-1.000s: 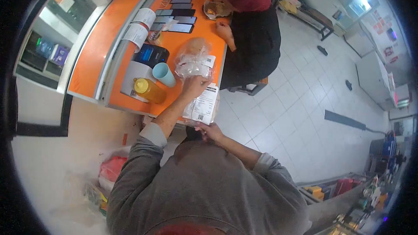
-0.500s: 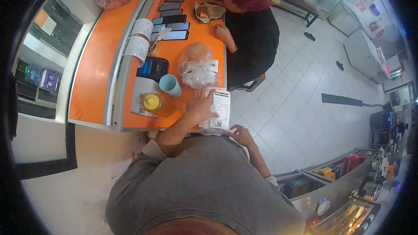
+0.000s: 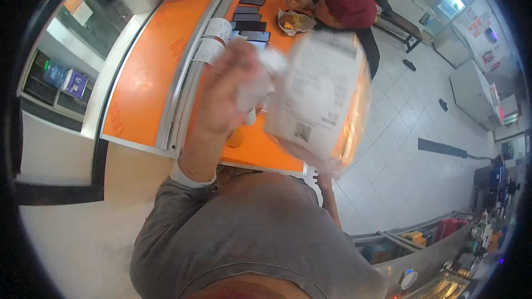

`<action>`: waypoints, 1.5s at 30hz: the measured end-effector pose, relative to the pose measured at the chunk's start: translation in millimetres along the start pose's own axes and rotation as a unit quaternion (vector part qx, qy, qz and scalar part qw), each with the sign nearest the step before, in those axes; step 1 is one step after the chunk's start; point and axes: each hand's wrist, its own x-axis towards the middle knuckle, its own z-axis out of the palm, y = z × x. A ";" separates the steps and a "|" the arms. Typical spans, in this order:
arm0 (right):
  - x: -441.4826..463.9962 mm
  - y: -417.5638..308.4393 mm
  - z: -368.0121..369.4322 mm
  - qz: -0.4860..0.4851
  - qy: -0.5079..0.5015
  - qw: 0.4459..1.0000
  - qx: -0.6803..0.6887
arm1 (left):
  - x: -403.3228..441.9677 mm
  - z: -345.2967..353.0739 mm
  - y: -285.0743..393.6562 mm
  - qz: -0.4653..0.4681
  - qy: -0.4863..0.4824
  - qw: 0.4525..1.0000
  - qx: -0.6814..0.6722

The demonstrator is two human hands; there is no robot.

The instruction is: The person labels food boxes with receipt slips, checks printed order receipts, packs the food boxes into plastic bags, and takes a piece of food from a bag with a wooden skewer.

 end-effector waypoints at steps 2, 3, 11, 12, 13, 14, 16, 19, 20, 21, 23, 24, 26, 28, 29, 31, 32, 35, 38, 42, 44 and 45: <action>6.8 -29.5 8.9 -0.005 -0.013 0.999 -0.031 | 5.6 6.2 32.5 0.127 0.035 0.984 -0.118; 4.4 -51.2 12.4 -0.016 -0.016 0.998 -0.056 | 7.7 7.7 45.3 0.214 0.059 0.972 -0.072; 74.9 -66.8 25.9 -0.224 0.042 0.972 -0.053 | -35.2 -39.2 139.0 0.405 0.305 0.654 0.561; 79.3 -69.3 25.4 -0.233 0.046 0.970 -0.042 | -41.5 -49.6 154.3 0.378 0.279 0.514 0.717; 79.8 -68.2 27.3 -0.238 0.049 0.970 -0.028 | -41.0 -51.6 163.8 0.356 0.260 0.748 0.497; 79.4 -66.1 30.2 -0.241 0.052 0.969 -0.013 | -33.9 -68.5 177.3 0.300 0.249 0.843 0.369; 80.9 -70.4 29.4 -0.204 0.041 0.978 -0.020 | -8.2 -124.9 208.4 0.201 0.296 0.908 0.217; 91.2 -80.7 31.4 -0.247 0.089 0.964 -0.036 | 39.7 -217.4 234.8 0.194 0.340 0.889 0.237; 90.1 -86.9 34.0 -0.289 0.116 0.950 -0.032 | 58.8 -252.5 243.0 0.193 0.351 0.883 0.246; 84.1 -105.5 34.8 -0.327 0.147 0.933 -0.029 | 76.6 -264.9 244.7 0.208 0.374 0.867 0.257; 67.6 -143.8 36.3 -0.380 0.175 0.908 -0.015 | 110.2 -279.4 231.6 0.230 0.415 0.836 0.275; 62.8 -165.4 38.9 -0.403 0.170 0.899 -0.002 | 123.5 -281.5 219.9 0.212 0.427 0.822 0.310; 41.8 -211.6 44.0 -0.402 0.122 0.907 -0.036 | 147.6 -288.4 193.2 0.180 0.450 0.788 0.379; 34.2 -245.2 52.5 -0.435 0.062 0.895 -0.077 | 174.6 -338.6 181.7 0.205 0.396 0.791 0.418; 31.2 -260.6 58.1 -0.436 0.052 0.893 -0.098 | 185.2 -345.1 180.7 0.194 0.404 0.773 0.450; 26.2 -287.5 69.1 -0.441 0.031 0.886 -0.141 | 194.8 -318.2 173.7 0.191 0.393 0.758 0.484; 24.7 -296.6 73.5 -0.432 0.022 0.885 -0.175 | 197.1 -307.0 165.9 0.195 0.334 0.765 0.515; 18.8 -329.0 87.3 -0.409 -0.013 0.862 -0.299 | 195.0 -258.1 145.1 0.226 0.152 0.737 0.619; 61.2 -317.2 104.8 -0.435 -0.032 0.836 -0.333 | 143.2 -153.7 103.2 0.252 0.045 0.554 0.792; 64.0 -339.7 121.5 -0.438 -0.059 0.879 -0.182 | 129.6 -106.5 52.1 -0.035 -0.320 0.575 0.752; 69.8 -343.1 124.5 -0.451 -0.026 0.881 -0.138 | 148.2 -95.8 3.2 -0.225 -0.458 0.454 0.731; 74.8 -343.5 126.0 -0.444 -0.011 0.889 -0.116 | 153.6 -94.5 -26.4 -0.245 -0.476 0.432 0.726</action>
